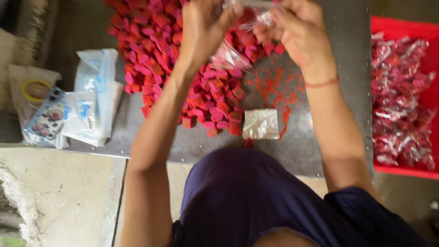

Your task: The person places small red items one by one into small plastic bags by hand and sets the filled bags into a red container.

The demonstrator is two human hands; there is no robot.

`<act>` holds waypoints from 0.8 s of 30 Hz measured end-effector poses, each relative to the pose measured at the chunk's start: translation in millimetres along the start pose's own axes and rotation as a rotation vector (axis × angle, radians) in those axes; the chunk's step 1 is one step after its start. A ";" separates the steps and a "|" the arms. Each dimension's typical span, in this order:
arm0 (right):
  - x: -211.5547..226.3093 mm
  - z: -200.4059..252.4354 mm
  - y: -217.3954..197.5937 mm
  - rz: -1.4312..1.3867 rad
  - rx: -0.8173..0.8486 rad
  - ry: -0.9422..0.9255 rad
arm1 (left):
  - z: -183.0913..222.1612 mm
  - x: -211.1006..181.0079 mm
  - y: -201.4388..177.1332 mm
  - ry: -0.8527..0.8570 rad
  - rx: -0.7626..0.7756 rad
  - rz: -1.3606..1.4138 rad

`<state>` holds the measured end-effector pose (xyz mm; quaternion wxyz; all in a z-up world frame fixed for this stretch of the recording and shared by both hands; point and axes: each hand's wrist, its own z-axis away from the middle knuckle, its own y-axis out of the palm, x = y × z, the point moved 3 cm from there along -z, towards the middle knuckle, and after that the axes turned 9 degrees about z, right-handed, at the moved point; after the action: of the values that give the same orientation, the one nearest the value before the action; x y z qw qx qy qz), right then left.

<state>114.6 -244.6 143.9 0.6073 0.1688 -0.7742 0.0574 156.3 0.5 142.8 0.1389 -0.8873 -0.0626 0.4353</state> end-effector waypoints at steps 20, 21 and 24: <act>-16.3 36.5 72.8 0.898 0.069 -0.327 | 93.7 -0.4 23.5 -0.489 0.575 0.664; -27.9 36.8 68.3 0.703 0.057 -0.190 | 98.3 -9.6 24.1 -0.492 0.572 0.665; -54.6 41.6 58.1 0.340 -0.017 -0.063 | 98.6 -35.3 17.1 -0.007 0.295 -0.149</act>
<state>68.3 -192.0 87.6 0.5655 0.0318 -0.8108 0.1473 56.6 -5.0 106.9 0.2995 -0.8487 -0.0640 0.4312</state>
